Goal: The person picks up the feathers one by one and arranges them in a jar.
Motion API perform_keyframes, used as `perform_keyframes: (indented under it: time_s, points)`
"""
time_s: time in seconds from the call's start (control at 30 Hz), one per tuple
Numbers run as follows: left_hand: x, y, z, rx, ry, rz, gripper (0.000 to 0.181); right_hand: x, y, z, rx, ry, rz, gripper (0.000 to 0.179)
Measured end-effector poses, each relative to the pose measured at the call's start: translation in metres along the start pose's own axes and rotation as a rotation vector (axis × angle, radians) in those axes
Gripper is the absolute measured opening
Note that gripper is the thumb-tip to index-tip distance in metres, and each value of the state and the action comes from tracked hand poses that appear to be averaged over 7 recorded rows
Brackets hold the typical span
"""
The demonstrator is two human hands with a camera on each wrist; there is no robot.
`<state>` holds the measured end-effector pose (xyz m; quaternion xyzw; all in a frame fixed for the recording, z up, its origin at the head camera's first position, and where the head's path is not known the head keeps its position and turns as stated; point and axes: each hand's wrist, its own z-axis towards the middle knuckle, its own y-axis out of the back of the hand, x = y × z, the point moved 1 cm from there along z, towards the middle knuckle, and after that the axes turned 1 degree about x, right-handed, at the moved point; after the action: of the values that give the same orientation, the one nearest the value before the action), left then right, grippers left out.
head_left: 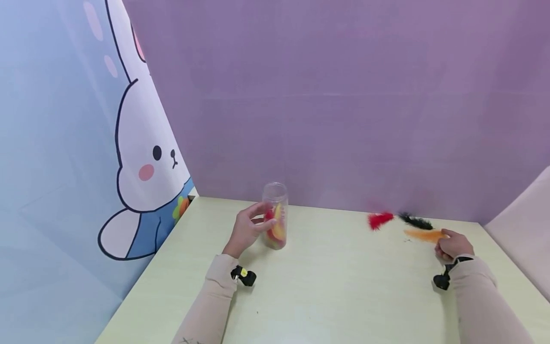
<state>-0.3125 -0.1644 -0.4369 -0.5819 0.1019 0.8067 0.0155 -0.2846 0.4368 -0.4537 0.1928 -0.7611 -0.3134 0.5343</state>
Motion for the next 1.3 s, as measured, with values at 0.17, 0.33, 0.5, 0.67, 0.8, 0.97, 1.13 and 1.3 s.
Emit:
perform_keyframes:
  time_s: [0.17, 0.33, 0.5, 0.67, 0.8, 0.97, 1.13, 1.3]
  points:
    - [0.001, -0.001, 0.001, -0.003, 0.000, -0.005, 0.049, 0.000, -0.001, 0.000, -0.024, -0.021, -0.007, 0.079]
    - [0.003, -0.002, 0.001, -0.013, -0.004, 0.000, 0.049, 0.000, -0.001, 0.003, -0.032, 0.015, -0.104, 0.080]
    - [0.004, -0.003, 0.000, -0.027, -0.022, 0.008, 0.049, -0.002, -0.004, 0.003, -0.044, 0.037, -0.105, 0.068]
    - [0.011, -0.003, 0.003, -0.033, -0.022, 0.002, 0.047, -0.004, -0.007, 0.000, -0.071, 0.025, 0.035, 0.062]
    - [0.026, -0.003, 0.010, -0.038, -0.024, 0.002, 0.047, -0.004, -0.008, -0.004, -0.078, -0.001, 0.090, 0.049]
    - [0.036, -0.002, 0.013, -0.033, -0.046, -0.010, 0.047, -0.004, -0.009, -0.008, -0.080, 0.012, 0.078, 0.031]
    - [0.035, -0.001, 0.012, -0.020, -0.060, -0.013, 0.048, -0.007, -0.012, -0.012, -0.087, 0.019, 0.114, 0.028]
    - [0.033, 0.000, 0.012, -0.018, -0.053, 0.000, 0.050, -0.007, -0.015, -0.014, -0.087, 0.049, 0.176, 0.031]
